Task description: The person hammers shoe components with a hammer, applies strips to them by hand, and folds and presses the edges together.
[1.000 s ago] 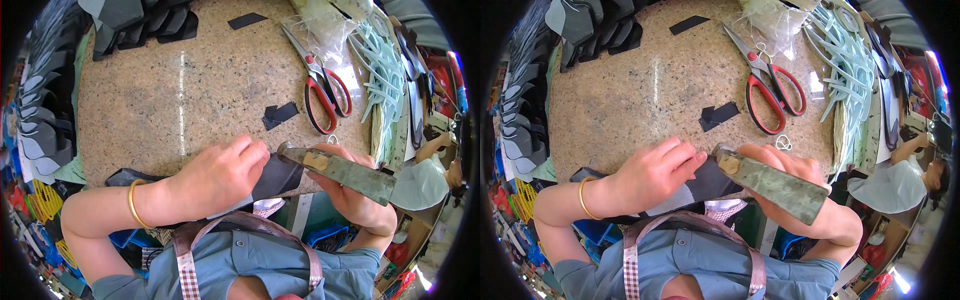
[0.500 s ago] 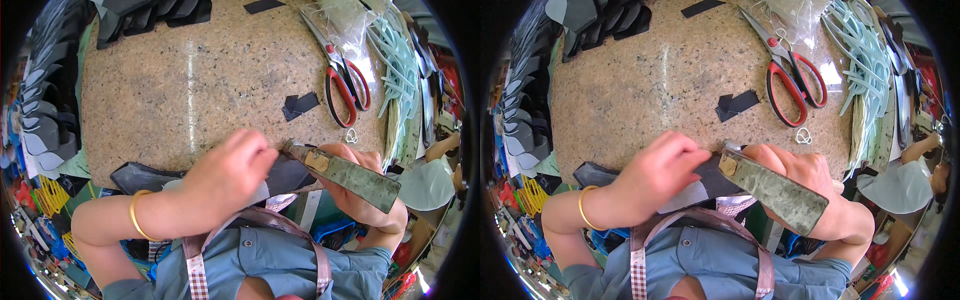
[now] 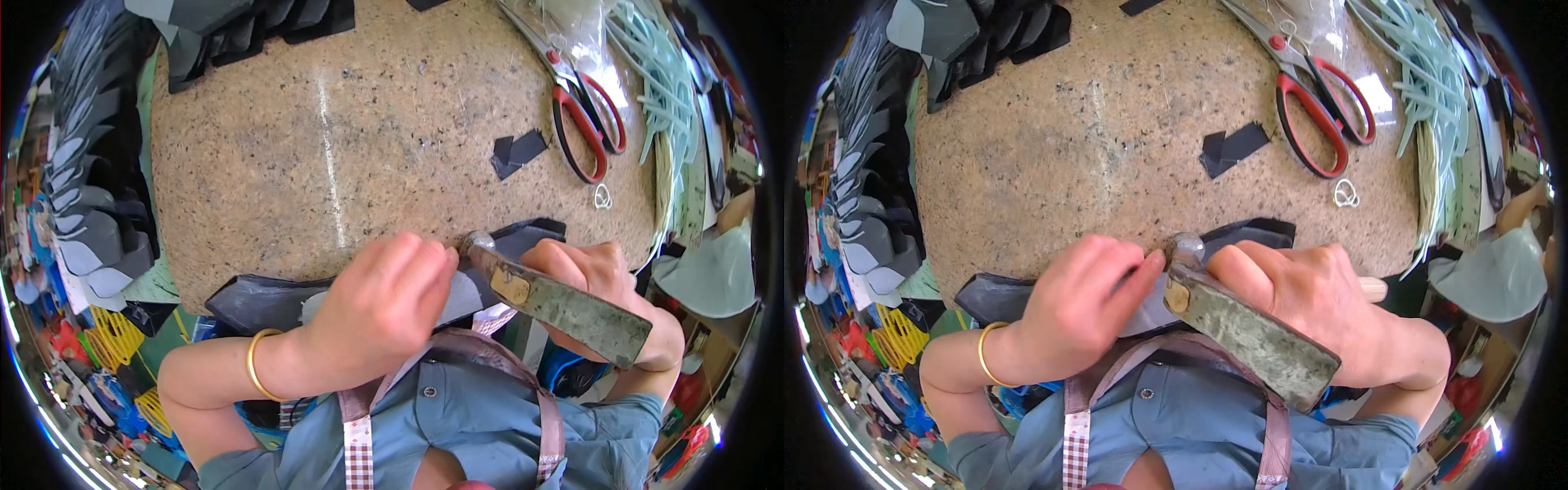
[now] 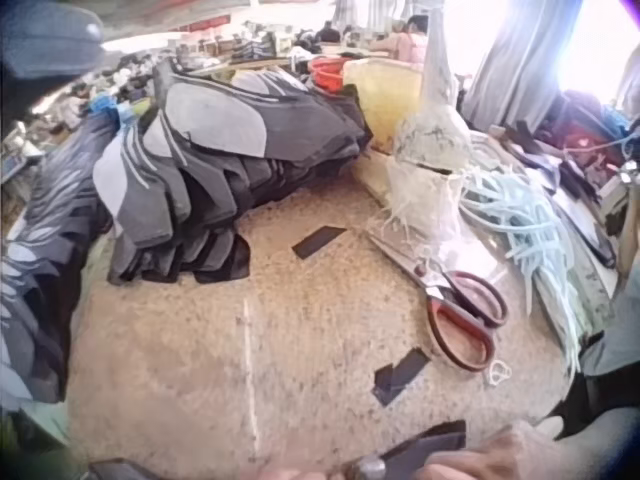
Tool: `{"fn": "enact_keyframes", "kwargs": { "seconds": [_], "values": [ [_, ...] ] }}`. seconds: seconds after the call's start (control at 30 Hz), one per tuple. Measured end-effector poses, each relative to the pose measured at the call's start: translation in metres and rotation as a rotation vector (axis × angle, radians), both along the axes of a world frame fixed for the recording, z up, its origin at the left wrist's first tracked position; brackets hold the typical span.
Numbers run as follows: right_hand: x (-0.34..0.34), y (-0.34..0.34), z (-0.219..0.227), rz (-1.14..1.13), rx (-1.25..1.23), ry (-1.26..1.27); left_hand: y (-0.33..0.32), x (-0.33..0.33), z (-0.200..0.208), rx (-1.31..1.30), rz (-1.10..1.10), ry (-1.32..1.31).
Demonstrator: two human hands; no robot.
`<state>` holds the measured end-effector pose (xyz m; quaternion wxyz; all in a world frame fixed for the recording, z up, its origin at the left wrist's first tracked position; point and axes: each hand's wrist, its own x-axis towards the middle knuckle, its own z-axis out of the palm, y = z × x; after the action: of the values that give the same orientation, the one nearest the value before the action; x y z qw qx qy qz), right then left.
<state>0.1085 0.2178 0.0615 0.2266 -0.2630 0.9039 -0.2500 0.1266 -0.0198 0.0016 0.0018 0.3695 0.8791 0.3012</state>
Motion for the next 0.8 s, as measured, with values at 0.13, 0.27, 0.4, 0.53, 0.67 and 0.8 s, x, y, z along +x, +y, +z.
{"fn": "enact_keyframes", "kwargs": {
  "seconds": [0.13,0.27,0.4,0.53,0.67,0.8],
  "values": [
    [0.002,-0.004,0.002,-0.008,-0.025,-0.053,-0.027,-0.012,-0.01,0.153,-0.067,-0.195],
    [0.01,-0.013,-0.007,0.023,-0.079,0.052,-0.016,0.002,0.0,0.029,-0.051,0.04],
    [0.012,-0.022,-0.005,0.067,-0.057,0.038,-0.04,-0.019,-0.001,0.146,-0.097,-0.317],
    [0.018,-0.03,-0.005,-0.037,-0.157,0.169,-0.037,0.0,0.0,-0.006,-0.114,-0.051],
    [0.022,-0.037,-0.01,0.002,-0.08,0.043,-0.054,-0.011,0.001,0.065,-0.097,-0.256],
    [0.023,-0.041,-0.014,-0.041,-0.099,0.133,-0.064,-0.001,-0.004,0.011,-0.13,-0.112]
  ]
}}
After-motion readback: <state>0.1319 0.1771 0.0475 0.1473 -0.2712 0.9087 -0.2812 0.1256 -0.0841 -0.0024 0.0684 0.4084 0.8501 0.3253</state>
